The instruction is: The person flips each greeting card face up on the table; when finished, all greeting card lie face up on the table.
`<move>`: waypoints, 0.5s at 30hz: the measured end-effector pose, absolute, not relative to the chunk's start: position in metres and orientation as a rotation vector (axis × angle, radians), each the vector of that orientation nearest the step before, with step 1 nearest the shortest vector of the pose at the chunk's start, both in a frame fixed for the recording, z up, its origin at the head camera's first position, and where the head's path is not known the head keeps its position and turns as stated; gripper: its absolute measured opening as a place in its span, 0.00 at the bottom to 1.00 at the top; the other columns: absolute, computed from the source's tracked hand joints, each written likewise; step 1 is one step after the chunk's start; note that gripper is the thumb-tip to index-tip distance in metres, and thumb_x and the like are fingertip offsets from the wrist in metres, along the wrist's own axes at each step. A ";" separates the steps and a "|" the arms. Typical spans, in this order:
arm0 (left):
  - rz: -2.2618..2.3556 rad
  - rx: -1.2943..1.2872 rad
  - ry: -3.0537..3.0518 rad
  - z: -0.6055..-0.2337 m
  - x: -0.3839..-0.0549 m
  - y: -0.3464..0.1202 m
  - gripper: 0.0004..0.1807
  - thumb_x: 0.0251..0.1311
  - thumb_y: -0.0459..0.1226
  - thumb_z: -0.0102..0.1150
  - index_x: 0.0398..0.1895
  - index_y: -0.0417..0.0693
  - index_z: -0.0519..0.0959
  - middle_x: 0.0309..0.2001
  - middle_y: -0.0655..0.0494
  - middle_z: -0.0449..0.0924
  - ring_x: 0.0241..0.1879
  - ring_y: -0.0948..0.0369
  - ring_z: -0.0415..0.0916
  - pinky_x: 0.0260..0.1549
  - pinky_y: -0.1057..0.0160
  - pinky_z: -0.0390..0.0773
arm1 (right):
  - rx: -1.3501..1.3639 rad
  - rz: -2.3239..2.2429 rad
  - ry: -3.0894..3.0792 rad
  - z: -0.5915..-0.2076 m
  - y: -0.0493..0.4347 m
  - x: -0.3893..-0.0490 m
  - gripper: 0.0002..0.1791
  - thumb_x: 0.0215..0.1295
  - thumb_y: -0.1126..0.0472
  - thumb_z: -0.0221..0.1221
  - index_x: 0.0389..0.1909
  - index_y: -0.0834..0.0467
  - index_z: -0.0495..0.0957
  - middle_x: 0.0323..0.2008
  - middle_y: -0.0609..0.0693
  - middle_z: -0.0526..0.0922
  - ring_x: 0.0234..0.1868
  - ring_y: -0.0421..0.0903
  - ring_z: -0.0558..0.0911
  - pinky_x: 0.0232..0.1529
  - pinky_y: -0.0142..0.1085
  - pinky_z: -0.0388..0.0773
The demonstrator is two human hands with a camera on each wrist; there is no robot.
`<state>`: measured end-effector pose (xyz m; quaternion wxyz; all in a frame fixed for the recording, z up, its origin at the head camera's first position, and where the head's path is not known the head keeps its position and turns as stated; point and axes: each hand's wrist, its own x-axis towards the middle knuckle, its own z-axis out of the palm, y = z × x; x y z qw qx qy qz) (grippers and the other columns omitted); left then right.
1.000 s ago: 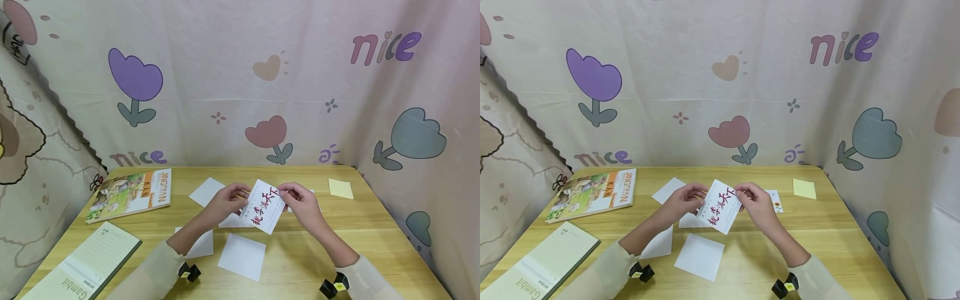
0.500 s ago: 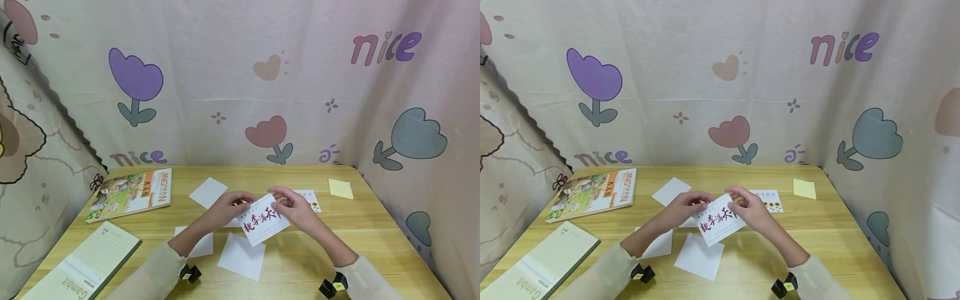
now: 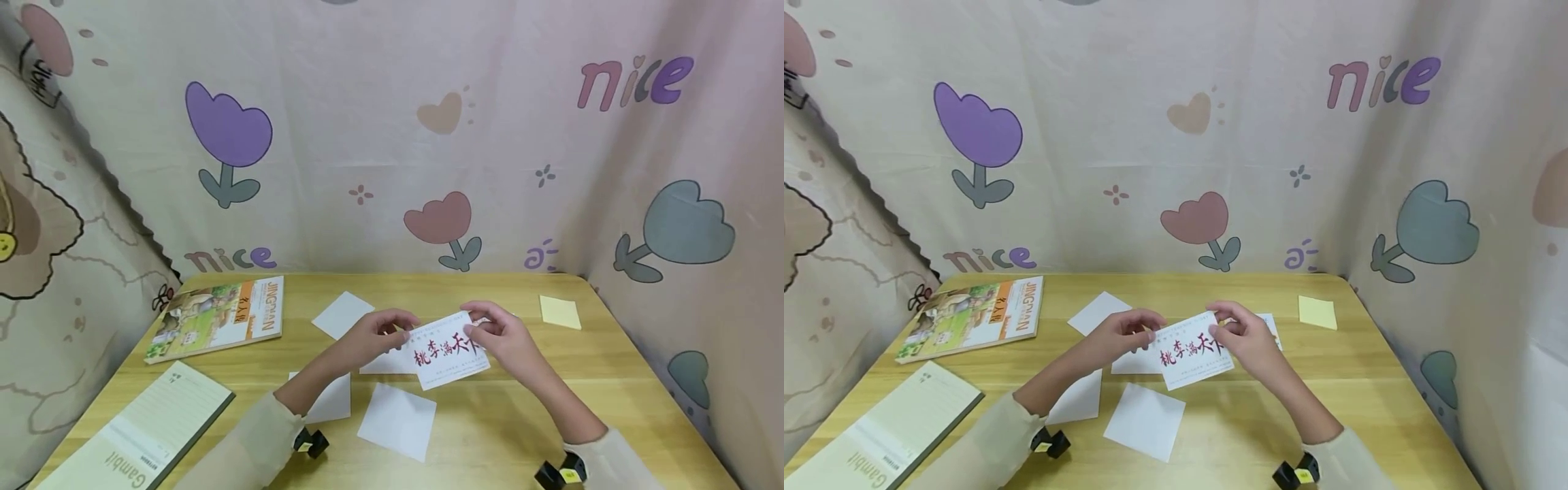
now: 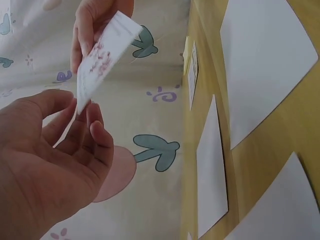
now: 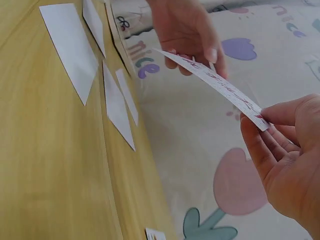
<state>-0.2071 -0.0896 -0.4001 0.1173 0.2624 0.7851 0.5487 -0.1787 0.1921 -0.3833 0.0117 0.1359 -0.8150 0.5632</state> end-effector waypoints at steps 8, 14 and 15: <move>1.602 0.834 2.201 -0.410 -0.216 -0.069 0.10 0.69 0.38 0.59 0.49 0.56 0.84 0.42 0.56 0.83 0.34 0.51 0.78 0.32 0.58 0.78 | 0.309 1.664 -2.575 -0.388 0.217 -0.167 0.19 0.67 0.60 0.65 0.58 0.56 0.78 0.46 0.58 0.81 0.39 0.45 0.83 0.39 0.32 0.82; 1.509 0.831 2.202 -0.418 -0.227 -0.038 0.11 0.69 0.38 0.58 0.51 0.57 0.84 0.40 0.59 0.83 0.33 0.59 0.79 0.35 0.55 0.81 | 0.234 1.630 -2.601 -0.398 0.238 -0.163 0.21 0.67 0.62 0.65 0.60 0.58 0.77 0.45 0.59 0.79 0.37 0.42 0.83 0.38 0.31 0.82; 1.490 0.831 2.204 -0.418 -0.228 -0.033 0.11 0.69 0.38 0.58 0.51 0.56 0.84 0.40 0.59 0.83 0.33 0.58 0.79 0.35 0.55 0.81 | 0.229 1.627 -2.610 -0.400 0.242 -0.163 0.22 0.67 0.62 0.64 0.61 0.59 0.76 0.45 0.60 0.79 0.37 0.42 0.83 0.38 0.32 0.82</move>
